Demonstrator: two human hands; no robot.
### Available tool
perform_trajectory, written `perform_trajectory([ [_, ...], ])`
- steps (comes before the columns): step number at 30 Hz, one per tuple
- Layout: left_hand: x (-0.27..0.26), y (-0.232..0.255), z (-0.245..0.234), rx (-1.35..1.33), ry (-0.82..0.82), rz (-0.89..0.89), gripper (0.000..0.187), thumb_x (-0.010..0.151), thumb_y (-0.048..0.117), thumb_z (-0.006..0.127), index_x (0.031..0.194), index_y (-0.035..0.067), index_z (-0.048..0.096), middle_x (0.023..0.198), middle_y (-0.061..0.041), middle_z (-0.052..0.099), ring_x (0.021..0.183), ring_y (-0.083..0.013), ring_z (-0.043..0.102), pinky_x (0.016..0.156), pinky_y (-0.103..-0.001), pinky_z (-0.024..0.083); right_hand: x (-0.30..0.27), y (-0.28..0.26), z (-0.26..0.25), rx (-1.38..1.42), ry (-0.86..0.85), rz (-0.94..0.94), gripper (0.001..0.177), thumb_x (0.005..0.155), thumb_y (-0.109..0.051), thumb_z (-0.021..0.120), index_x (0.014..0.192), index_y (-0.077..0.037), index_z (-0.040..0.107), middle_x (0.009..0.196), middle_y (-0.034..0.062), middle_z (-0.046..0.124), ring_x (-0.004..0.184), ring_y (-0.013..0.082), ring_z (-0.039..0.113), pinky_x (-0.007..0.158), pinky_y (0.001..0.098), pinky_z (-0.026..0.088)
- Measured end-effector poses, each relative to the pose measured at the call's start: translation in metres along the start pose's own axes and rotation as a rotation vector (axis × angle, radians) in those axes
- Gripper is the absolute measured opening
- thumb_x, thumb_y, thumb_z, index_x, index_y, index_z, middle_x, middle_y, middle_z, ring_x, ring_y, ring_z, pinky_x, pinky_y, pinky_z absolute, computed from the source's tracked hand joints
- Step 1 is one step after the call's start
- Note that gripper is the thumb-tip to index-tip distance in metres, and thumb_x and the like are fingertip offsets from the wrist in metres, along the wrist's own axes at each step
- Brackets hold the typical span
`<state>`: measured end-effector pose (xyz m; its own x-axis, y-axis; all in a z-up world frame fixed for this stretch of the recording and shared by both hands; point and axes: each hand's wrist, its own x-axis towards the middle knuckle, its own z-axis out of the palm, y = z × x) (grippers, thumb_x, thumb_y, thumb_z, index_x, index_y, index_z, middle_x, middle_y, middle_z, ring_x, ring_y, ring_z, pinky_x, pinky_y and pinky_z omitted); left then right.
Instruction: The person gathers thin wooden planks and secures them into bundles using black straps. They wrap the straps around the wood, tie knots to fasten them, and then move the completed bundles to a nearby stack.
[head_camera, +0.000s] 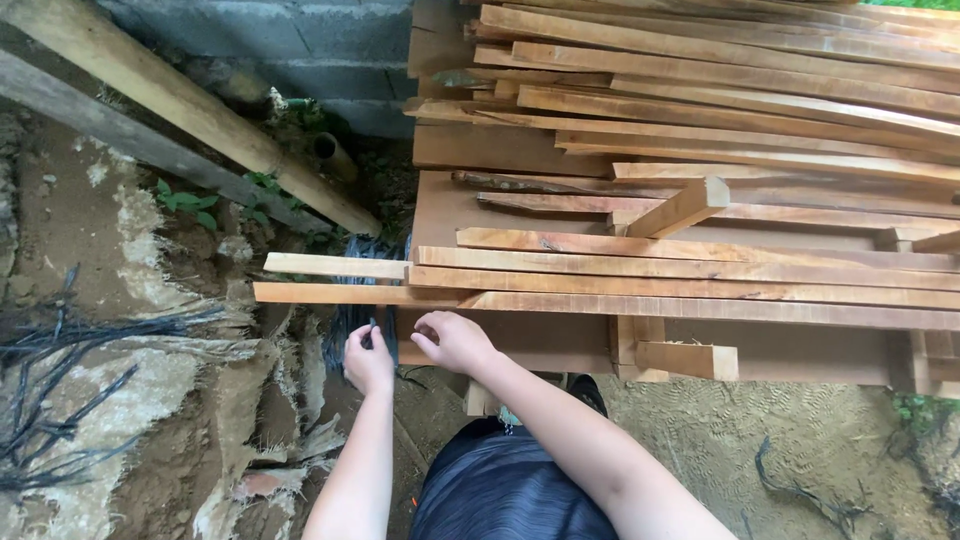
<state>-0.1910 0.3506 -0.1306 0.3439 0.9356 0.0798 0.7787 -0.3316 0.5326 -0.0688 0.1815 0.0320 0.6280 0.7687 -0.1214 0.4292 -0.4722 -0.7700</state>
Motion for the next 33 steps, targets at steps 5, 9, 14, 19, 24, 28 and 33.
perform_trajectory([
  [5,-0.014,0.025,-0.014,-0.181,-0.002,0.057,0.013,0.088,0.029,0.078,0.099,0.023,0.073,0.091,-0.003,0.072,0.089,-0.0318,0.073,0.076,-0.044,0.058,0.020,0.013,0.018,0.155,-0.157,0.187,0.036,0.093,-0.038,0.065,0.123,-0.019,0.066,0.110,0.0048,0.075,0.101,0.0226,0.074,0.085,0.0397,0.059],
  [9,-0.026,0.048,-0.023,-0.284,-0.006,0.087,0.014,0.087,0.023,0.078,0.099,0.019,0.074,0.089,-0.008,0.071,0.089,-0.0332,0.072,0.075,-0.042,0.058,0.034,0.012,0.026,0.240,-0.150,0.255,0.043,0.092,-0.040,0.069,0.128,-0.016,0.064,0.115,0.0083,0.075,0.102,0.0231,0.075,0.085,0.0378,0.061],
  [14,-0.044,0.065,-0.030,-0.362,-0.078,0.070,0.016,0.085,0.012,0.075,0.100,0.016,0.073,0.091,-0.011,0.072,0.092,-0.0357,0.072,0.079,-0.044,0.057,0.049,0.016,0.040,0.268,-0.152,0.264,0.046,0.095,-0.042,0.065,0.130,-0.011,0.065,0.118,0.0132,0.075,0.107,0.0272,0.073,0.090,0.0413,0.059],
  [19,-0.066,0.087,-0.048,-0.421,-0.236,-0.064,0.020,0.085,0.010,0.073,0.103,0.016,0.072,0.093,-0.011,0.074,0.096,-0.0341,0.073,0.083,-0.042,0.058,0.054,0.015,0.043,0.231,-0.176,0.259,0.049,0.097,-0.043,0.061,0.131,-0.008,0.067,0.119,0.0184,0.074,0.115,0.0354,0.069,0.099,0.0480,0.055],
  [24,-0.093,0.085,-0.048,-0.568,-0.470,-0.072,0.019,0.079,0.011,0.074,0.096,0.020,0.074,0.088,-0.009,0.076,0.100,-0.0283,0.074,0.080,-0.044,0.058,0.054,0.017,0.050,0.122,-0.055,0.247,0.032,0.094,-0.033,0.064,0.116,-0.014,0.076,0.106,0.0134,0.078,0.106,0.0337,0.072,0.095,0.0451,0.058],
  [28,-0.075,0.074,-0.045,-0.662,-0.507,0.055,0.026,0.094,0.011,0.053,0.111,0.010,0.073,0.103,-0.021,0.074,0.106,-0.0371,0.070,0.091,-0.050,0.054,0.051,0.015,0.031,0.131,-0.053,0.277,0.023,0.095,-0.027,0.063,0.110,-0.018,0.078,0.100,0.0111,0.079,0.104,0.0330,0.073,0.090,0.0453,0.059],
  [33,-0.043,0.080,-0.042,-0.659,-0.462,-0.324,0.051,0.110,0.049,0.042,0.123,0.007,0.069,0.113,-0.018,0.075,0.096,-0.0274,0.075,0.085,-0.041,0.057,0.046,0.033,0.022,-0.024,-0.283,0.305,0.023,0.096,-0.032,0.058,0.108,-0.021,0.075,0.100,0.0076,0.078,0.106,0.0291,0.073,0.089,0.0435,0.059],
])
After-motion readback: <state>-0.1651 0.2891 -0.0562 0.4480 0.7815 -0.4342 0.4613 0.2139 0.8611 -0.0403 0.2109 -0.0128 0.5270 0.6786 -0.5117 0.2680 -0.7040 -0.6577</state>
